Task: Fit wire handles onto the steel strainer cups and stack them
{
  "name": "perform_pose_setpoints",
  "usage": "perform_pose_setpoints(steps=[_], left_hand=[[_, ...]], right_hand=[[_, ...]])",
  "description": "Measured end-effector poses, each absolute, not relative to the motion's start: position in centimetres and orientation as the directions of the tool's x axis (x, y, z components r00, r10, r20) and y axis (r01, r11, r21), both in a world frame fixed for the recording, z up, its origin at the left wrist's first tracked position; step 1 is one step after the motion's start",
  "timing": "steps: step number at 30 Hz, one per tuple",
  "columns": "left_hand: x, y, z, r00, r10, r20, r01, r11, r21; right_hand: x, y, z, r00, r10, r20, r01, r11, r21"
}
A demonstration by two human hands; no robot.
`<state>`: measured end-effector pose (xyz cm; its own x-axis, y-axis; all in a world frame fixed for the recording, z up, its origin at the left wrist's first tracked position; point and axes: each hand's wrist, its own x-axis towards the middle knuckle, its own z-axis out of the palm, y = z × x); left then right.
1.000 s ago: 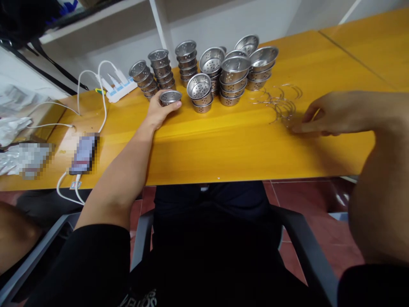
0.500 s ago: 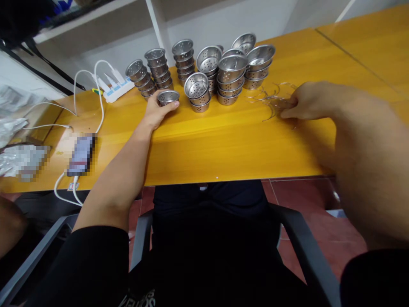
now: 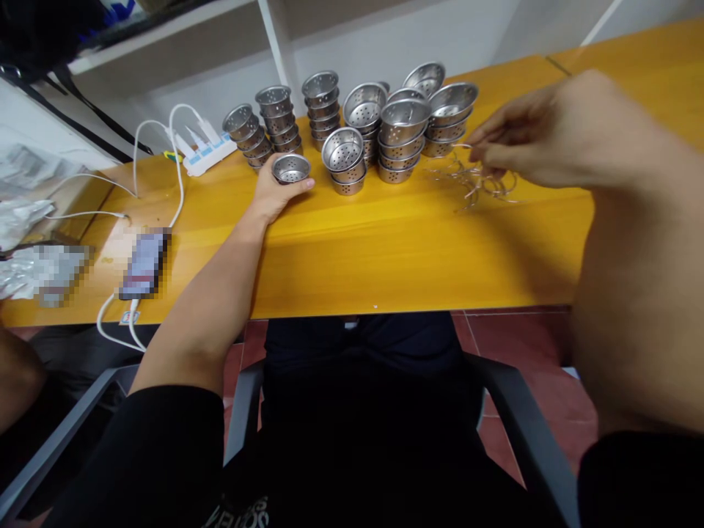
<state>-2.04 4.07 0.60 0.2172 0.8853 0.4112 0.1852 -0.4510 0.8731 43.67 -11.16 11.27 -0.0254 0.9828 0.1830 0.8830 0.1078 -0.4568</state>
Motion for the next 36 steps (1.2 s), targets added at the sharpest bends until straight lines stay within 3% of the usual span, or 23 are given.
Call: perform_pose_setpoints(steps=[3, 6, 12, 19, 27, 36], left_hand=[[-2.0, 4.1, 0.5, 0.231, 0.881, 0.413, 0.186, -0.457, 0.870], [-1.7, 4.3, 0.4, 0.241, 0.859, 0.452, 0.186, -0.498, 0.847], [-0.8, 3.9, 1.8, 0.229, 0.807, 0.545, 0.255, -0.590, 0.766], [0.9, 0.9, 3.9, 0.271, 0.732, 0.625, 0.249, -0.681, 0.689], [2.2, -0.5, 4.2, 0.330, 0.733, 0.594, 0.306, -0.679, 0.667], [2.5, -0.5, 4.9, 0.322, 0.728, 0.605, 0.348, -0.686, 0.639]], right_hand=[[38.3, -12.3, 13.4, -0.098, 0.954, 0.284, 0.680, 0.273, -0.680], [32.8, -12.0, 15.3, -0.099, 0.923, 0.373, 0.543, 0.364, -0.757], [26.2, -8.4, 14.4, -0.090, 0.920, 0.381, 0.324, 0.389, -0.862], [23.7, -7.3, 13.4, -0.162, 0.922, 0.352, 0.422, 0.387, -0.820], [23.1, -7.3, 12.4, -0.220, 0.892, 0.394, 0.475, 0.451, -0.756], [23.8, -7.5, 10.9, -0.057, 0.928, 0.368, 0.523, 0.342, -0.781]])
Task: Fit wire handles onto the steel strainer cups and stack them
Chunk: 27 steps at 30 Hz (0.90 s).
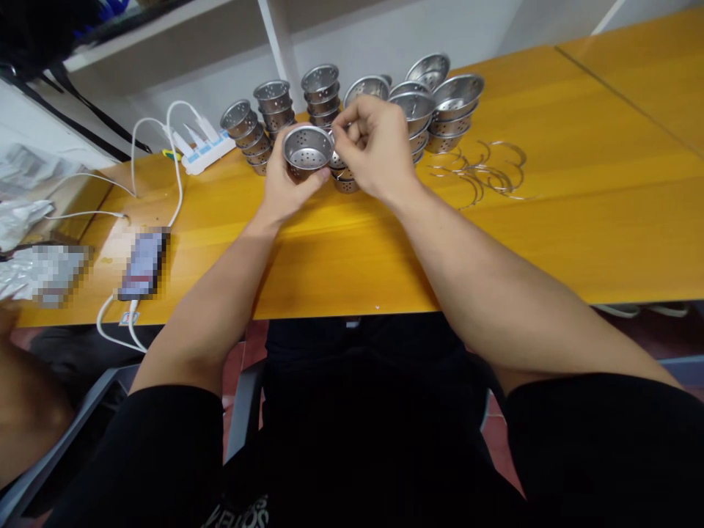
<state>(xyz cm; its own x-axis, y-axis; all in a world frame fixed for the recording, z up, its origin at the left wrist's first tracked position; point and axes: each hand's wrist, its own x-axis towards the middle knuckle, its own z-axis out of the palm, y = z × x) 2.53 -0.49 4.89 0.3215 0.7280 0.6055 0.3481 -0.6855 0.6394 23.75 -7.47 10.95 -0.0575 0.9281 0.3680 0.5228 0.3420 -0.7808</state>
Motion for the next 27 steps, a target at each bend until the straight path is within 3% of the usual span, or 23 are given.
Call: perform_pose_setpoints(steps=[12, 20, 27], left_hand=[[2.8, -0.7, 4.4, 0.327, 0.726, 0.605, 0.255, -0.685, 0.683], [2.9, -1.4, 4.9, 0.422, 0.729, 0.539, 0.244, -0.664, 0.707], [3.0, -1.9, 5.4, 0.422, 0.747, 0.514, 0.270, -0.644, 0.716]], right_hand=[[23.6, -7.5, 10.4, -0.124, 0.928, 0.352, 0.476, 0.367, -0.799], [23.5, -7.9, 10.9, -0.300, 0.912, 0.281, 0.550, 0.406, -0.730], [23.5, -8.0, 11.1, -0.152, 0.961, 0.232, 0.584, 0.277, -0.763]])
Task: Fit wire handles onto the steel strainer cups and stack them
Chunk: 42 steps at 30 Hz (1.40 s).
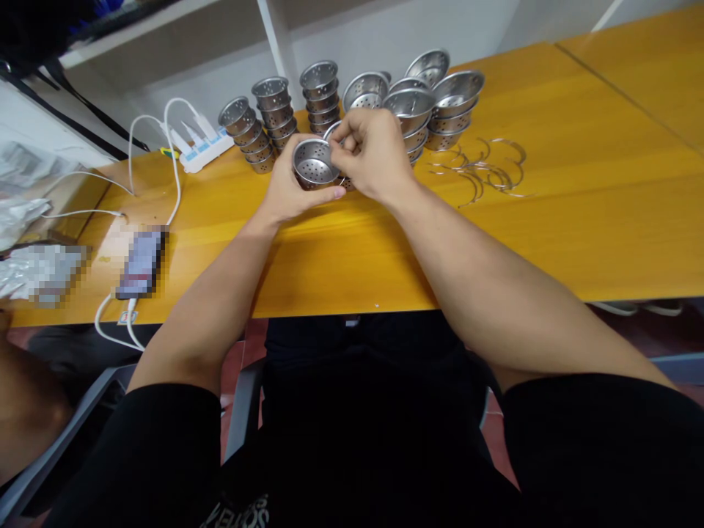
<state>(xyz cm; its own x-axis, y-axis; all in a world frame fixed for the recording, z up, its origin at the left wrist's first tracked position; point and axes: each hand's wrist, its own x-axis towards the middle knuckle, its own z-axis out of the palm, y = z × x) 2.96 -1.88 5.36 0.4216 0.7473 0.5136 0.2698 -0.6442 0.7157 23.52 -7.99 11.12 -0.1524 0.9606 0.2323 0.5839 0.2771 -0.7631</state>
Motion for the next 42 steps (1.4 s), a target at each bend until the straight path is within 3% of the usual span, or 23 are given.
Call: perform_pose_setpoints(steps=[5, 12, 15, 25, 36, 42], left_hand=[[3.0, -2.6, 5.9, 0.399, 0.770, 0.498, 0.275, -0.619, 0.736], [1.7, -0.1, 4.4, 0.434, 0.688, 0.581, 0.259, -0.713, 0.651], [1.3, 0.9, 3.8, 0.452, 0.659, 0.601, 0.251, -0.741, 0.623], [1.7, 1.2, 3.2, 0.495, 0.594, 0.634, 0.315, -0.803, 0.506], [1.7, 1.0, 3.4, 0.505, 0.588, 0.632, 0.314, -0.807, 0.500], [0.9, 2.5, 2.5, 0.463, 0.596, 0.656, 0.312, -0.802, 0.509]], right_hand=[[23.6, -7.8, 10.7, -0.216, 0.914, 0.343, 0.534, 0.405, -0.742], [24.6, -6.2, 9.4, -0.315, 0.821, 0.476, 0.081, 0.523, -0.848], [25.0, -5.5, 8.8, -0.386, 0.796, 0.466, -0.001, 0.505, -0.863], [24.4, -4.8, 7.8, -0.311, 0.834, 0.455, 0.026, 0.487, -0.873], [23.9, -5.1, 7.4, -0.255, 0.850, 0.461, 0.126, 0.502, -0.856], [23.9, -6.9, 8.5, -0.224, 0.825, 0.519, 0.402, 0.563, -0.722]])
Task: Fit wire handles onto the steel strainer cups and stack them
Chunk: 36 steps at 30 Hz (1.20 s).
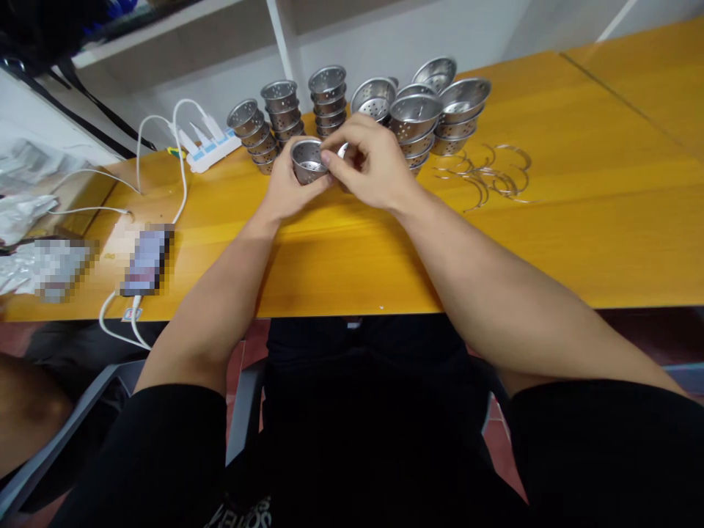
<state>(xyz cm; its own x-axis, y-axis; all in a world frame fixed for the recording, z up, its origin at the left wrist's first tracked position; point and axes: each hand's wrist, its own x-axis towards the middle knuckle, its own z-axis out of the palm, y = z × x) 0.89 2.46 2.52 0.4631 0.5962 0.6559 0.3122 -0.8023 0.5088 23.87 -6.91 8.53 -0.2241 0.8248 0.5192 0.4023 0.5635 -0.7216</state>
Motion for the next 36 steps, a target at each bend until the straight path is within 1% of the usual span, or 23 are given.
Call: perform_pose_setpoints(steps=[3, 6, 9, 14, 17, 21, 24, 26, 27, 29, 31, 33, 34, 36], left_hand=[[0.3, 3.3, 2.1, 0.455, 0.596, 0.662, 0.320, -0.803, 0.502], [0.1, 3.4, 2.1, 0.451, 0.592, 0.668, 0.317, -0.806, 0.501], [0.4, 3.2, 2.4, 0.434, 0.584, 0.686, 0.308, -0.812, 0.496], [0.8, 2.7, 2.7, 0.459, 0.561, 0.689, 0.298, -0.828, 0.475], [0.8, 2.2, 3.0, 0.460, 0.574, 0.677, 0.309, -0.819, 0.484], [0.8, 1.6, 3.4, 0.453, 0.622, 0.639, 0.356, -0.783, 0.510], [0.7, 1.9, 3.2, 0.417, 0.647, 0.638, 0.353, -0.762, 0.542], [0.2, 2.8, 2.6, 0.348, 0.687, 0.638, 0.340, -0.726, 0.597], [-0.2, 3.5, 2.2, 0.303, 0.710, 0.636, 0.335, -0.704, 0.627], [-1.3, 5.2, 1.1, 0.216, 0.742, 0.634, 0.339, -0.666, 0.664], [-2.5, 6.9, 0.0, 0.162, 0.743, 0.649, 0.376, -0.655, 0.656], [-3.5, 8.2, -0.9, 0.156, 0.740, 0.655, 0.420, -0.650, 0.634], [-3.8, 8.6, -1.2, 0.156, 0.740, 0.654, 0.429, -0.647, 0.631], [-3.9, 8.8, -1.4, 0.159, 0.747, 0.645, 0.429, -0.641, 0.636]], right_hand=[[24.0, -7.4, 8.8, -0.252, 0.829, 0.499, 0.525, 0.551, -0.649], [24.0, -7.4, 8.7, -0.289, 0.812, 0.507, 0.575, 0.571, -0.586], [24.0, -7.1, 8.3, -0.323, 0.787, 0.525, 0.586, 0.602, -0.542], [24.1, -6.4, 7.5, -0.380, 0.713, 0.590, 0.525, 0.691, -0.496], [24.1, -6.5, 7.5, -0.427, 0.714, 0.555, 0.508, 0.697, -0.506], [24.0, -7.0, 8.1, -0.448, 0.754, 0.481, 0.520, 0.657, -0.545], [24.1, -7.5, 8.7, -0.376, 0.777, 0.505, 0.507, 0.629, -0.590], [24.2, -7.6, 8.9, -0.301, 0.793, 0.530, 0.480, 0.606, -0.634], [24.3, -7.6, 8.9, -0.291, 0.800, 0.524, 0.469, 0.597, -0.651], [24.2, -7.5, 8.4, -0.361, 0.800, 0.479, 0.466, 0.600, -0.650], [23.8, -7.1, 7.3, -0.504, 0.757, 0.416, 0.478, 0.645, -0.596], [23.4, -6.5, 6.0, -0.600, 0.713, 0.362, 0.494, 0.686, -0.534], [23.2, -6.1, 5.3, -0.618, 0.708, 0.341, 0.505, 0.690, -0.518], [23.1, -5.4, 4.1, -0.608, 0.729, 0.315, 0.529, 0.667, -0.525]])
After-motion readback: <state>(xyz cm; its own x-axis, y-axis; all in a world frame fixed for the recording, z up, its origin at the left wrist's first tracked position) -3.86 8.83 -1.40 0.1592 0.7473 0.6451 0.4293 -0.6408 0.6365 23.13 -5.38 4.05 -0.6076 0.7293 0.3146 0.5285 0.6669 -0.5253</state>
